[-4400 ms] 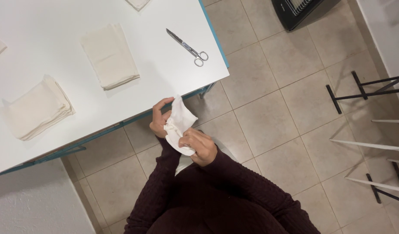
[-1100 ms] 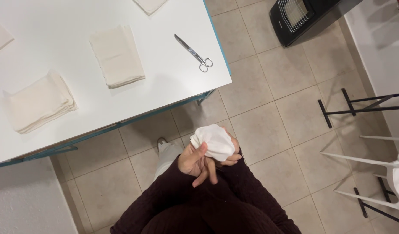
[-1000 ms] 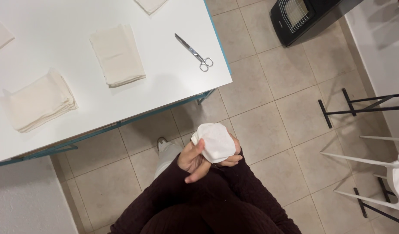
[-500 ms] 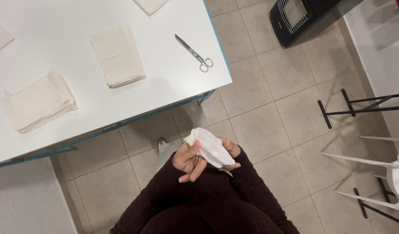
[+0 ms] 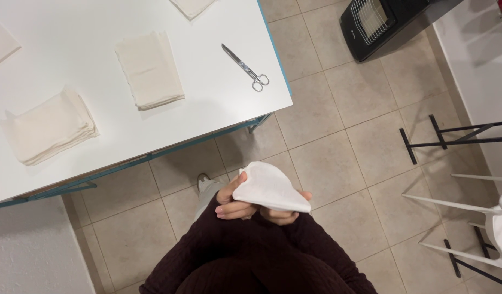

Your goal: Inspect, trim, and fold white leather pieces on a workbench.

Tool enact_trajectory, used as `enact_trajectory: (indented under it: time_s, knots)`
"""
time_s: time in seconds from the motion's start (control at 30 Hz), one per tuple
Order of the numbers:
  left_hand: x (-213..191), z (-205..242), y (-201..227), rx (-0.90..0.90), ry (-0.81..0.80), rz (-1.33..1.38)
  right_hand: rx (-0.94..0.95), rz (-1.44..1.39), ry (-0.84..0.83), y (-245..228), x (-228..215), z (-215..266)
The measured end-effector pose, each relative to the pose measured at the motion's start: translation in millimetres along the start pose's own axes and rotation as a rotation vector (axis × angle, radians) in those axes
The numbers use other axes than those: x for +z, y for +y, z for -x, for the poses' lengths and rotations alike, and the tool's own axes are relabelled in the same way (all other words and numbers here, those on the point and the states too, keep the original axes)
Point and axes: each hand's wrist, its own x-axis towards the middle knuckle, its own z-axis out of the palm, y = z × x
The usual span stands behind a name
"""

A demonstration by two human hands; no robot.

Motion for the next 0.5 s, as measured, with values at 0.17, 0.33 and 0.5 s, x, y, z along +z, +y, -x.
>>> enact_trajectory:
  time_s: [0.17,0.33,0.5]
  knots:
    - [-40.7,48.7,19.7,-0.079,0.333,-0.289,-0.022,-0.033,-0.105,2.5,7.9,-10.6]
    - [16.5,19.3,46.6,0.419,1.147,-1.751,-0.037,-0.059,-0.219,-4.1,25.7,-29.7]
    - [49.8,-21.7,39.7,0.553,0.5,-2.304,-0.032,0.038,0.041,1.2,12.2,-21.6]
